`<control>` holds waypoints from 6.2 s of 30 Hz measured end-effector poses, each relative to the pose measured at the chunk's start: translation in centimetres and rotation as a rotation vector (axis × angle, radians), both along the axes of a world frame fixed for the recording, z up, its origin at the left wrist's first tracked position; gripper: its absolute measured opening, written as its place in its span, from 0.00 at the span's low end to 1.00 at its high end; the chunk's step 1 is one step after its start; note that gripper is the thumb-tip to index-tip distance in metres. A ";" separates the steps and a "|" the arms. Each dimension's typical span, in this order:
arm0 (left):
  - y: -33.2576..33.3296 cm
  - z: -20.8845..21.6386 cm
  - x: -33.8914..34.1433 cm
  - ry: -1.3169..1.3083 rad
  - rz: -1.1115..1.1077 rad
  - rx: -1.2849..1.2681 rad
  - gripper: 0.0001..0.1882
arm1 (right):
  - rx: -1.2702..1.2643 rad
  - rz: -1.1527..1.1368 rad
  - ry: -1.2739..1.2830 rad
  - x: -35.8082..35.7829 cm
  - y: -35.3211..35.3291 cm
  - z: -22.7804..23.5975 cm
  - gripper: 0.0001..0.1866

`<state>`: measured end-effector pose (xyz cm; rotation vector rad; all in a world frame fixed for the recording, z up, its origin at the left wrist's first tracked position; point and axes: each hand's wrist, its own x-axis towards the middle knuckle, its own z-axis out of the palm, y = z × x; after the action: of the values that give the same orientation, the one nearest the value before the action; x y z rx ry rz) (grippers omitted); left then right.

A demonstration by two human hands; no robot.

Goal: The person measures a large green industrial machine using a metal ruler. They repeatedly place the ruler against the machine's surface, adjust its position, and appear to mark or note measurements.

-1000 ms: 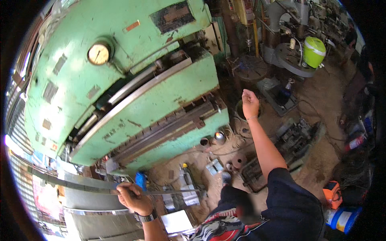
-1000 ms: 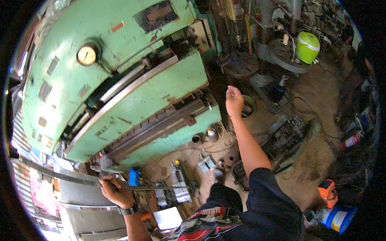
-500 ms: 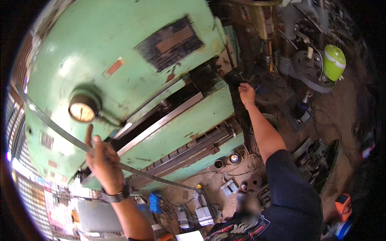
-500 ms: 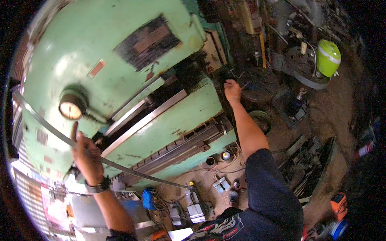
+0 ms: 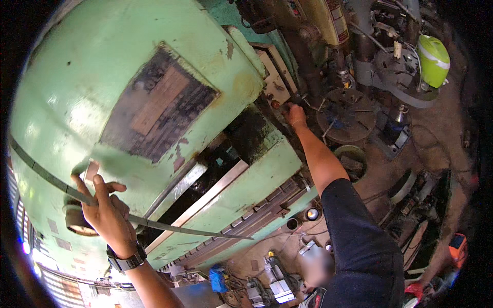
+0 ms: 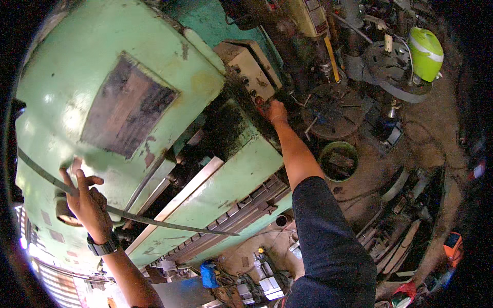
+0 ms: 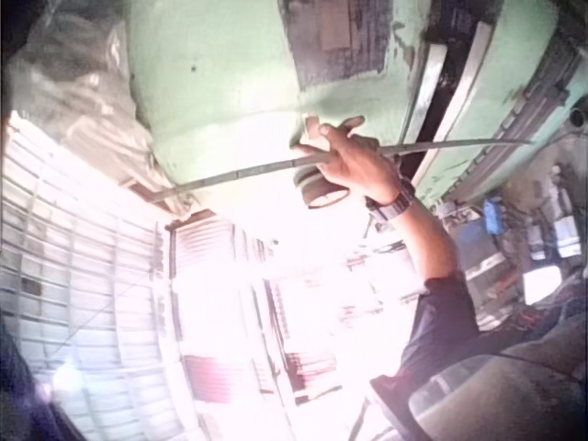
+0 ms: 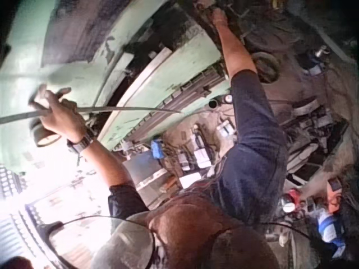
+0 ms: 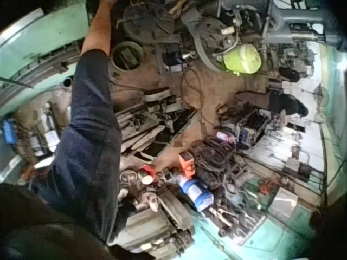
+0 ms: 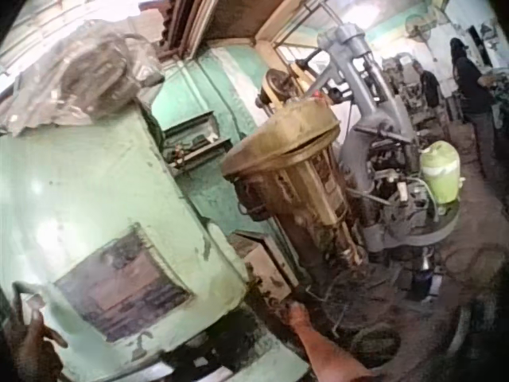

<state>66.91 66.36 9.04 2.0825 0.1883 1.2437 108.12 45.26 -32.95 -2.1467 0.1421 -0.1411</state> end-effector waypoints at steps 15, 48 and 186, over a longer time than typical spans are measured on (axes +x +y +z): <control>1.6 -2.9 3.6 -0.141 0.263 0.206 0.40 | 0.108 -0.001 -0.188 5.8 4.6 -3.6 0.17; 1.6 -3.1 3.5 -0.131 0.328 0.140 0.38 | 0.618 -0.179 0.060 8.4 7.0 -0.1 0.18; 4.7 -22.5 -68.6 -0.837 0.503 -0.550 0.19 | -0.494 1.349 0.864 -64.6 -5.4 -17.9 0.13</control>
<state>-1.66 71.07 -13.48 0.9582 0.6028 1.9792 43.47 39.84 -50.88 -2.1626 -0.9183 1.6439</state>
